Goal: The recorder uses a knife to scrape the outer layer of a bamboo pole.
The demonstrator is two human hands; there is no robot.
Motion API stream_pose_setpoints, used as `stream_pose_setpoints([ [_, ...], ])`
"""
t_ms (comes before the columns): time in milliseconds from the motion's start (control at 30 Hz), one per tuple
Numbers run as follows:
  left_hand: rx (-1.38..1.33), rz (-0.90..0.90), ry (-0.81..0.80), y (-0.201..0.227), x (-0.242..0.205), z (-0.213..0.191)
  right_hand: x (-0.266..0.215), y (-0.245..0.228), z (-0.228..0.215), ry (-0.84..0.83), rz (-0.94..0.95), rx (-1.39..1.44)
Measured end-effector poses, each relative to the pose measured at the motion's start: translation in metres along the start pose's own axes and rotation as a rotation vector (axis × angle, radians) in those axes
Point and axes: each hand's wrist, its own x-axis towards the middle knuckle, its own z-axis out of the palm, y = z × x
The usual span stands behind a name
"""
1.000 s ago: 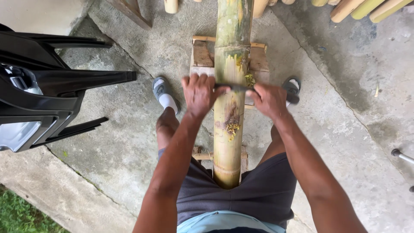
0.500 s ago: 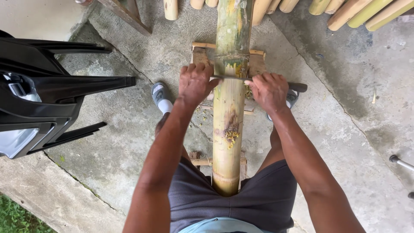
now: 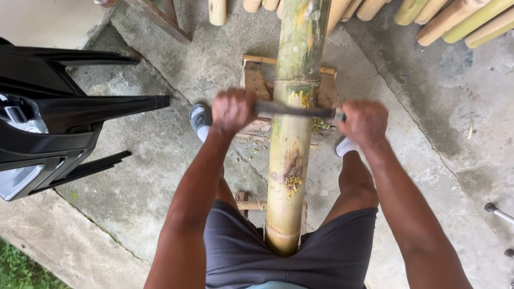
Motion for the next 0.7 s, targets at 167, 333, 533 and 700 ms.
stream_pose_setpoints([
  [167,-0.037,0.039,0.221,-0.005,0.04,-0.013,0.018,0.01,-0.003,0.049,-0.01,-0.041],
  [333,-0.071,0.065,0.163,0.012,-0.009,-0.012,-0.009,-0.006,-0.006,0.068,-0.025,0.011],
  [533,-0.02,0.04,0.105,-0.009,0.021,0.016,0.023,0.012,-0.004,0.022,-0.018,0.044],
  [700,0.043,0.01,0.003,0.003,0.012,-0.006,0.012,-0.005,-0.009,-0.018,0.032,0.029],
])
